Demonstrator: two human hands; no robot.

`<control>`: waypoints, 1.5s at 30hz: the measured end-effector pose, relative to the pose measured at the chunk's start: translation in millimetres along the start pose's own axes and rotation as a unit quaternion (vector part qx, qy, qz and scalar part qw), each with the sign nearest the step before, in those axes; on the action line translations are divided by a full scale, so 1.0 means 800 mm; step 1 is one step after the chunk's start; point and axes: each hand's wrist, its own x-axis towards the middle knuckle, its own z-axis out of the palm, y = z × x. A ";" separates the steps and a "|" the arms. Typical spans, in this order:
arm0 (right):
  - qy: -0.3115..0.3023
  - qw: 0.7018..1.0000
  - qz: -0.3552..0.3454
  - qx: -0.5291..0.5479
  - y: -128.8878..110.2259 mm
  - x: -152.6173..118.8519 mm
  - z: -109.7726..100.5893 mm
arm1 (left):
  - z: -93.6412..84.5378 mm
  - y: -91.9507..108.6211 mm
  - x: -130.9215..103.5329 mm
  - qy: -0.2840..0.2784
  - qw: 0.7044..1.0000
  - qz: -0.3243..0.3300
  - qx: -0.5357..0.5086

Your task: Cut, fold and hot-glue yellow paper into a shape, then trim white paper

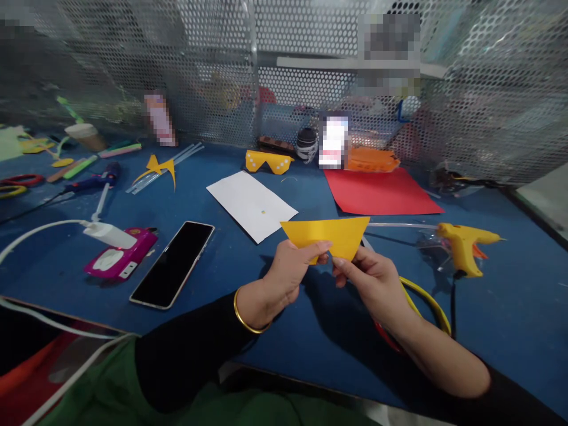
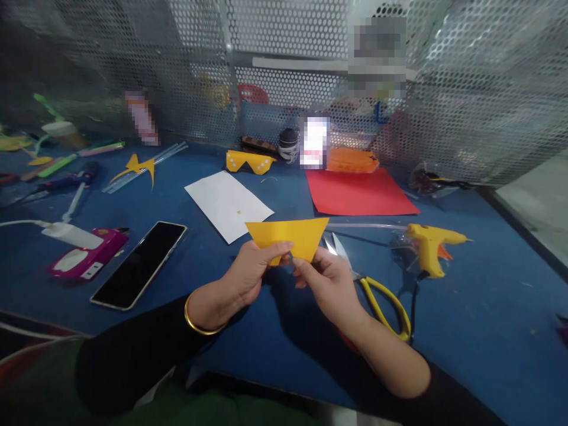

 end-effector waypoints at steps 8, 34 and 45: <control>0.007 1.000 0.005 0.012 0.004 0.002 -0.001 | -0.001 -0.001 0.001 0.019 1.000 -0.005 0.009; 0.063 0.998 -0.010 0.015 0.002 0.001 -0.001 | 0.003 0.001 -0.001 0.019 0.997 0.030 0.064; 0.112 0.976 0.055 0.177 0.009 0.003 0.007 | -0.004 -0.009 -0.006 -0.037 0.954 0.109 0.276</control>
